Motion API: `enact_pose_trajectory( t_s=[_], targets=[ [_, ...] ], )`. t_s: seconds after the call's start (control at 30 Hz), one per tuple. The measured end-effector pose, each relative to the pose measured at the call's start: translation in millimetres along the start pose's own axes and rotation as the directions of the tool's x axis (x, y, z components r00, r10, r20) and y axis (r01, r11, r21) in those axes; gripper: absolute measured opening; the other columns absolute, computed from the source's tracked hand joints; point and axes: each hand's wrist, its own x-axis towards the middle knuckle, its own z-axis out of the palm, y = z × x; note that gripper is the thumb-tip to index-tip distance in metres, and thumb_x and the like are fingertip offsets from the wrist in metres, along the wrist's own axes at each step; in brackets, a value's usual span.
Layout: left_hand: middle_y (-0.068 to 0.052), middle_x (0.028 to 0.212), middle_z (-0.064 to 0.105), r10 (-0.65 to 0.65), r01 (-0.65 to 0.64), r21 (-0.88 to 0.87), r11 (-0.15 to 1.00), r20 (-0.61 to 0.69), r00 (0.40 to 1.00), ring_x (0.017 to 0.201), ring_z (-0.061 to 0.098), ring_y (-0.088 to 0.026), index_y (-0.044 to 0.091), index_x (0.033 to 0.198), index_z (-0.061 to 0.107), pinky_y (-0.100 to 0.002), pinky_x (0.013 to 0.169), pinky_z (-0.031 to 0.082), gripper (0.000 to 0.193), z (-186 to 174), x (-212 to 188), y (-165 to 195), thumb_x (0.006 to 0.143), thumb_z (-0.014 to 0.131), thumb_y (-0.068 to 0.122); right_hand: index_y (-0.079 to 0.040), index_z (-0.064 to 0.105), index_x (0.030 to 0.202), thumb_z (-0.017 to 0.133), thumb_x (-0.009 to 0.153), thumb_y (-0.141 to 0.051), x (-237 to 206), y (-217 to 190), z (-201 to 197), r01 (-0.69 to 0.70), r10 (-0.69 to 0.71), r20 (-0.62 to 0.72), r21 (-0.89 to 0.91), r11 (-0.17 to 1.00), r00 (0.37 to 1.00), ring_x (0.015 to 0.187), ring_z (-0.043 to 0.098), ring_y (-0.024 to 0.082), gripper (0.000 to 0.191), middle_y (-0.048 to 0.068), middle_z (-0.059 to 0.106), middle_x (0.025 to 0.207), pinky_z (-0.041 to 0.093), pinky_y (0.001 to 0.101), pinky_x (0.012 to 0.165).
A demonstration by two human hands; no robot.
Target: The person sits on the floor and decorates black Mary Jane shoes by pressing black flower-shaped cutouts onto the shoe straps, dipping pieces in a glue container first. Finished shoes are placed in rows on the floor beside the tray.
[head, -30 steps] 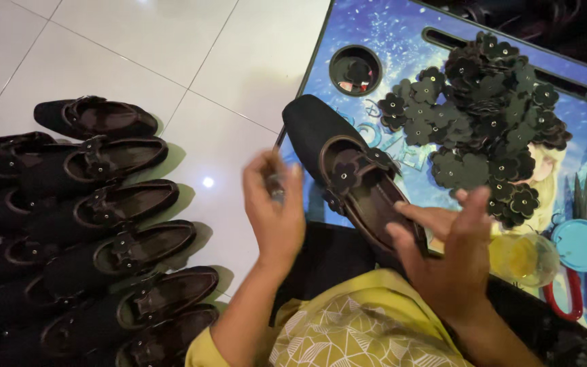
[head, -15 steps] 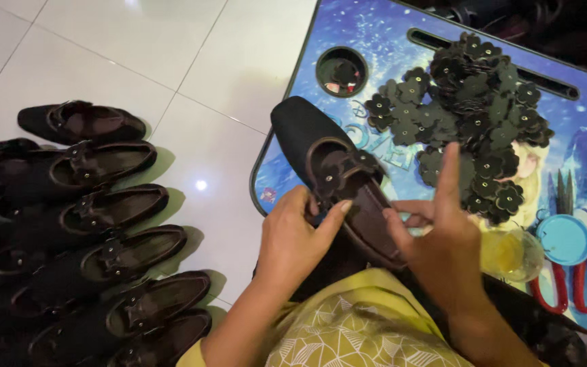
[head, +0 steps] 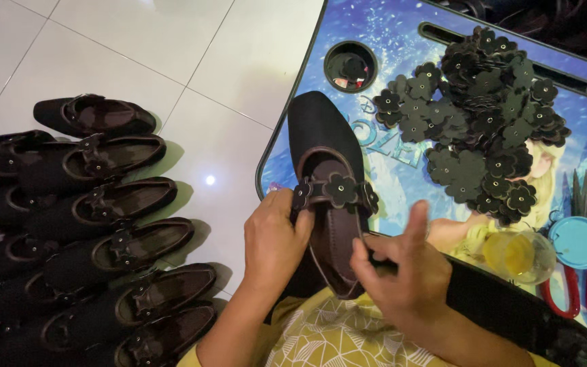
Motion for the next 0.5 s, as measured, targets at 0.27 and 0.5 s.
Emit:
enact_pose_trajectory(
  t_s=[0.27, 0.5],
  targets=[
    [-0.021, 0.079, 0.061, 0.074, -0.079, -0.079, 0.994, -0.067, 0.995, 0.075, 0.060, -0.042, 0.000, 0.082, 0.057, -0.050, 0.066, 0.049, 0.023, 1.4, 8.3, 14.3, 0.083, 0.074, 0.015, 0.004, -0.002, 0.162, 0.082, 0.086, -0.007, 7.4, 18.4, -11.2, -0.179, 0.179, 0.009, 0.027, 0.984, 0.984, 0.073, 0.072, 0.018, 0.114, 0.008, 0.078, 0.092, 0.055, 0.0283, 0.071],
    [-0.013, 0.077, 0.067, -0.080, 0.099, -0.104, 0.990, 0.174, 0.982, 0.070, 0.066, -0.031, 0.005, 0.083, 0.063, -0.044, 0.064, 0.050, 0.026, -7.4, 18.6, 26.8, 0.093, 0.072, 0.027, 0.004, 0.010, 0.169, 0.084, 0.093, -0.006, 53.7, 61.6, -28.4, -0.339, 0.342, 0.074, -0.041, 0.940, 0.937, 0.085, 0.077, 0.020, 0.107, 0.012, 0.078, 0.099, 0.059, 0.0295, 0.074]
  ],
)
